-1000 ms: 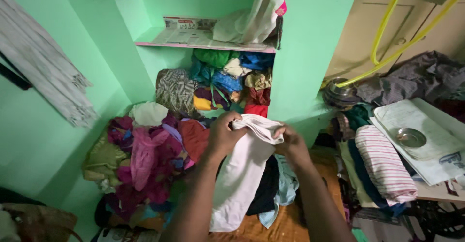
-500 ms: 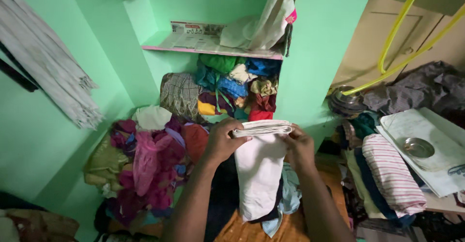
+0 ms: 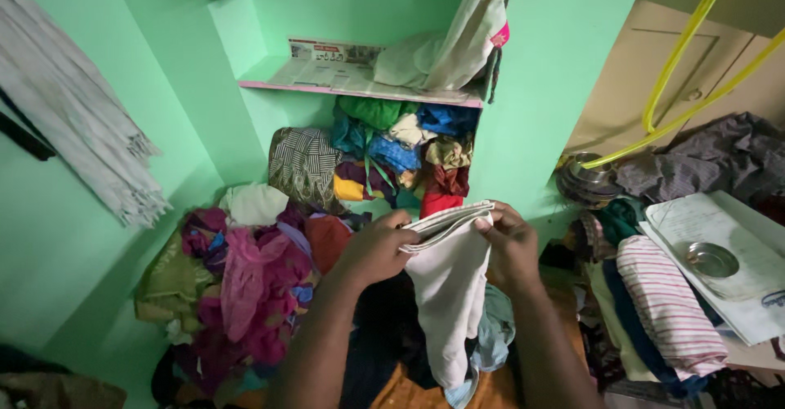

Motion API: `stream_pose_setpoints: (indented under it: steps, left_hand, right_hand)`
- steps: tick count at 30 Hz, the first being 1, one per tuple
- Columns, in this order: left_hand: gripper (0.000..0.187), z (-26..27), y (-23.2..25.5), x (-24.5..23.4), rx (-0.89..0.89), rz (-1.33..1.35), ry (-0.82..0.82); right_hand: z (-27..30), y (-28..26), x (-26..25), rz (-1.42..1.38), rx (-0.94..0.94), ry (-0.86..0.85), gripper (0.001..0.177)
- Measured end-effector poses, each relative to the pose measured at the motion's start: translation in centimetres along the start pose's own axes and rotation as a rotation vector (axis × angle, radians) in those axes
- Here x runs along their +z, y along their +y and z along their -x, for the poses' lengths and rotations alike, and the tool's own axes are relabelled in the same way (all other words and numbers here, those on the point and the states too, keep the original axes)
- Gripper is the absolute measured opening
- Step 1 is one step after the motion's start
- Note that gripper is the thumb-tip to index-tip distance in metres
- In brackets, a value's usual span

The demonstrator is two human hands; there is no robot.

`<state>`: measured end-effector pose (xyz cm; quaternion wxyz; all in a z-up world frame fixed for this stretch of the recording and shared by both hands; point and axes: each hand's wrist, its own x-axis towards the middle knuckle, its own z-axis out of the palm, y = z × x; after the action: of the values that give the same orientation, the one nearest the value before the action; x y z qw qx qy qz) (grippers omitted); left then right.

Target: The person folds a white cloth and places it on a nearby table. Then the person picks up a black garment, turns it inside out, and folds it on the bed.

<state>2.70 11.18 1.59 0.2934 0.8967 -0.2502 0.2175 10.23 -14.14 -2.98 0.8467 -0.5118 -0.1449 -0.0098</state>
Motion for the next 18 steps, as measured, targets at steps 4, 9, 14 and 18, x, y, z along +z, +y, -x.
stream_pose_setpoints:
  steps: [4,9,14,18]
  left_hand:
    - [0.024,-0.6,-0.5,0.2,-0.017,-0.06,-0.02]
    - [0.03,-1.3,-0.2,0.7,-0.029,0.038,0.157]
    - [0.034,-2.2,-0.7,0.8,-0.034,0.198,0.255]
    - [0.03,-2.0,-1.0,1.2,-0.064,0.275,0.297]
  right_hand:
    - [-0.5,-0.1,0.0,-0.136,-0.086,-0.027,0.015]
    - [-1.0,-0.5,0.1,-0.028,-0.141,0.02,0.016]
    - [-0.3,-1.0,0.5,0.004,-0.099,0.081,0.012]
    - [-0.2,-1.7,0.8,-0.032,-0.166,0.044,0.027]
